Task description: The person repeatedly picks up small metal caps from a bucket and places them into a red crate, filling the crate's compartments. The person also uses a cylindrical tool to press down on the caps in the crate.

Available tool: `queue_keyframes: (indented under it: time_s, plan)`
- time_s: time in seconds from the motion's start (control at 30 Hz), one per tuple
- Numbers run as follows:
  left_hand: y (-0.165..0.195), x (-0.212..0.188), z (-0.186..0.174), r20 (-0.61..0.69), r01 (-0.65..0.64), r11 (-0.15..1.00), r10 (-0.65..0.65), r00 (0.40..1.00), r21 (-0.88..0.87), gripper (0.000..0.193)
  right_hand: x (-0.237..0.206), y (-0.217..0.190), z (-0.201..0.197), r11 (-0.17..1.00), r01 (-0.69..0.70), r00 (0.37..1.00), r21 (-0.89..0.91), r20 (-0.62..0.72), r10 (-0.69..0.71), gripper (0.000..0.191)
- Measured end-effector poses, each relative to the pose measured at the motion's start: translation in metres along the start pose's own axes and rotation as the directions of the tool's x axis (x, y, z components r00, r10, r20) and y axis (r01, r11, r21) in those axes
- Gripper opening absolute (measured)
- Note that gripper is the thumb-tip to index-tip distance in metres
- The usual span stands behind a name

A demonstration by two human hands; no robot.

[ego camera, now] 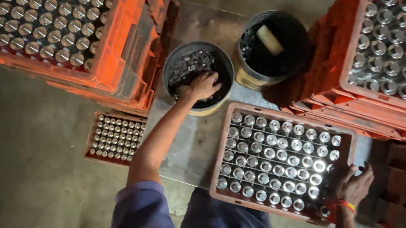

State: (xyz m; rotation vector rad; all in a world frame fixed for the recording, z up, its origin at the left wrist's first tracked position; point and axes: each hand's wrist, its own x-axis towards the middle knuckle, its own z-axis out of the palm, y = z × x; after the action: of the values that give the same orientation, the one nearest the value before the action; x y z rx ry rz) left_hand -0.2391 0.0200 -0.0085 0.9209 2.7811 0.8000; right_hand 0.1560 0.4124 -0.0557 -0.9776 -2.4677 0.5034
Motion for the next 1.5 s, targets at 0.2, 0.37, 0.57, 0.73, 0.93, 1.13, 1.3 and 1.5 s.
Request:
queue_keyframes:
  time_s: [0.2, 0.37, 0.57, 0.73, 0.93, 1.13, 1.3, 1.5]
  plan:
    - [0.023, 0.009, -0.001, -0.096, 0.208, 0.978, -0.209, 0.973, -0.026, 0.025, 0.003, 0.01, 0.002, 0.994, 0.085, 0.996, 0.075, 0.005, -0.085, 0.053]
    - [0.048, 0.002, 0.002, -0.449, 0.062, 0.738, -0.473, 0.758, -0.672, 0.026, 0.004, 0.012, -0.001, 0.972, 0.204, 0.979, 0.119, -0.021, -0.202, 0.055]
    - [0.092, -0.063, 0.044, 0.015, -0.091, -0.151, -0.586, 0.81, -0.984, 0.028, -0.005, 0.012, -0.001, 0.935, 0.236, 0.971, 0.266, -0.104, -0.215, 0.053]
    - [0.182, -0.161, 0.125, 0.276, 0.252, -0.123, -0.566, 0.776, -0.96, 0.031, -0.031, -0.014, 0.0, 0.724, 0.013, 0.915, 0.69, 0.283, -0.287, 0.039]
    - [0.257, -0.245, 0.211, 0.537, 0.446, -0.329, -0.277, 0.797, -0.832, 0.018, -0.083, -0.063, 0.003, 0.695, -0.189, 0.648, 0.693, 0.62, -0.442, 0.028]
    - [0.232, -0.27, 0.211, 0.472, 0.291, -0.501, -0.281, 0.836, -0.815, 0.015, -0.12, -0.1, 0.003, 0.671, -0.384, 0.736, 0.635, 0.649, -0.193, 0.021]
    - [0.217, -0.27, 0.184, 0.547, 0.347, -0.543, -0.263, 0.795, -0.765, 0.011, -0.11, -0.115, 0.009, 0.751, -0.038, 0.814, 0.66, 0.456, -0.36, 0.025]
    - [0.21, -0.276, 0.168, 0.557, 0.239, -0.657, -0.328, 0.763, -0.715, 0.021, -0.051, -0.124, 0.038, 0.804, 0.004, 0.87, 0.594, 0.395, -0.296, 0.02]
